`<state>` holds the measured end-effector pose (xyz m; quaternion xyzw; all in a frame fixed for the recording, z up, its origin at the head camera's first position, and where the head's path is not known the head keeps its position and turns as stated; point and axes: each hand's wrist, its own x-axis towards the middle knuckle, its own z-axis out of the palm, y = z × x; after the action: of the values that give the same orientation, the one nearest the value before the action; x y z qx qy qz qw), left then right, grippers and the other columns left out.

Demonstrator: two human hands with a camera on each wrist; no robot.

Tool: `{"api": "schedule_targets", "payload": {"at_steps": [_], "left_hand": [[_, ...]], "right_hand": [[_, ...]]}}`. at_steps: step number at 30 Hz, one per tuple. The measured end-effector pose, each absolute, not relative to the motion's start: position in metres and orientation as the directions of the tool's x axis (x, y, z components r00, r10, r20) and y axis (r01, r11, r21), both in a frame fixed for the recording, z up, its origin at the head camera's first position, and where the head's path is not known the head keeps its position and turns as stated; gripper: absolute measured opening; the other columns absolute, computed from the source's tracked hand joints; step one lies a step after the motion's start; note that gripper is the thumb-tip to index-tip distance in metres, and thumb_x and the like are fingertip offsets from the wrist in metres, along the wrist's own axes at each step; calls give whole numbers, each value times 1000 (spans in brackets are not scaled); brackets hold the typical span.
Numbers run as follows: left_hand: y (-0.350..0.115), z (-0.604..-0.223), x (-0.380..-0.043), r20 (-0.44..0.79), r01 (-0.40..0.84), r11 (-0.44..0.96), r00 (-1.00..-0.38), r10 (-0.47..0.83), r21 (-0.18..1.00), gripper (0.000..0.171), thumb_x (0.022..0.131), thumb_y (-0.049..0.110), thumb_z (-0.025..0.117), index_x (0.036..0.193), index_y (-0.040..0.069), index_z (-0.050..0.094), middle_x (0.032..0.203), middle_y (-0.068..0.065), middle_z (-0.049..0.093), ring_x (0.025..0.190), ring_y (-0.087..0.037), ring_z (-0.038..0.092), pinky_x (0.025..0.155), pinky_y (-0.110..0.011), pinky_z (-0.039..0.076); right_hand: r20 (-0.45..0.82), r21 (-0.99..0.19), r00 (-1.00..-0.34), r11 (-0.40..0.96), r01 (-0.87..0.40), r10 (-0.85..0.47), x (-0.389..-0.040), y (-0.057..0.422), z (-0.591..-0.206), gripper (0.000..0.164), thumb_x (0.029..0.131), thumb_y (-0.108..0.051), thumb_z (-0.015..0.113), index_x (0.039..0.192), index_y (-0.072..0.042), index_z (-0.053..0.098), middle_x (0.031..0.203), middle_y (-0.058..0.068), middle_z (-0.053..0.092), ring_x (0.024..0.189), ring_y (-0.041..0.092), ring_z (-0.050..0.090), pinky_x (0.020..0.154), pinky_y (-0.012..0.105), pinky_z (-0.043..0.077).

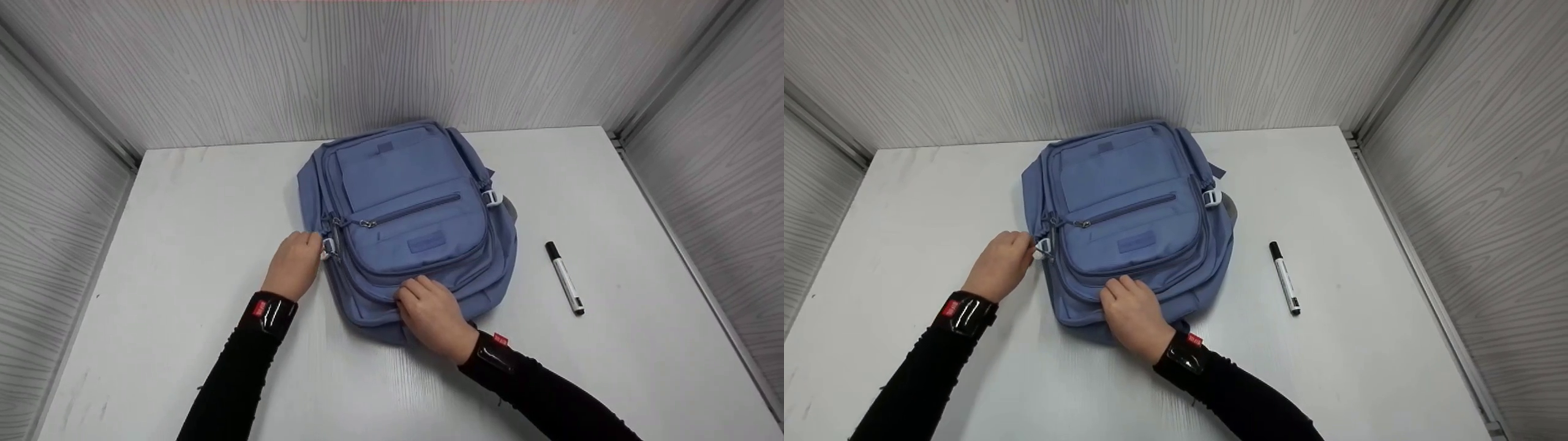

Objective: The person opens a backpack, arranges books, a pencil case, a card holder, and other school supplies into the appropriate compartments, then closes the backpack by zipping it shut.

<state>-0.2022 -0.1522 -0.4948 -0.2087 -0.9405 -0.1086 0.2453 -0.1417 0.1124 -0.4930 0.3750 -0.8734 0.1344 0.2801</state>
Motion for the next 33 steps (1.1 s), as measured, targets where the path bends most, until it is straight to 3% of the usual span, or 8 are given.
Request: {"api": "schedule_targets", "payload": {"at_steps": [3, 7, 11, 23, 33], "left_hand": [[-154, -496, -218, 534, 401, 914, -787, 309, 63, 11, 83, -11, 60, 79, -5, 52, 68, -19, 59, 62, -34, 54, 58, -43, 45], [-153, -498, -235, 549, 330, 943, -798, 250, 51, 9, 80, -13, 58, 80, -5, 53, 69, -22, 61, 63, -36, 55, 59, -45, 47], [-150, -499, -249, 553, 261, 963, -813, 184, 63, 5, 84, -11, 53, 82, -7, 55, 74, -24, 63, 66, -39, 58, 61, -47, 49], [-144, -496, -273, 611, 109, 990, -791, 31, 92, 22, 91, -9, 43, 74, -9, 57, 69, -27, 63, 65, -40, 60, 59, -47, 52], [-152, -491, -260, 298, 59, 967, -954, -19, 250, 15, 91, -3, 48, 89, -9, 62, 89, -30, 68, 81, -46, 64, 71, -55, 53]], "right_hand": [[585, -30, -565, 680, -733, -583, -141, 113, -493, 3, 88, -10, 70, 86, -11, 67, 86, 0, 66, 79, 17, 61, 67, 28, 51], [598, -29, -557, 679, -734, -576, -142, 113, -493, 9, 83, -9, 75, 85, -11, 67, 84, 0, 66, 77, 16, 60, 66, 27, 51], [601, -44, -556, 671, -740, -574, -143, 114, -494, 12, 82, -8, 77, 84, -12, 66, 83, -1, 65, 76, 16, 59, 65, 27, 50], [564, -80, -580, 661, -747, -588, -142, 114, -492, 9, 82, -6, 73, 85, -11, 67, 85, 0, 66, 78, 17, 60, 69, 28, 52], [546, -108, -602, 663, -741, -583, -142, 116, -489, 4, 88, -7, 66, 86, -11, 67, 86, 0, 66, 80, 18, 61, 70, 29, 51]]}}
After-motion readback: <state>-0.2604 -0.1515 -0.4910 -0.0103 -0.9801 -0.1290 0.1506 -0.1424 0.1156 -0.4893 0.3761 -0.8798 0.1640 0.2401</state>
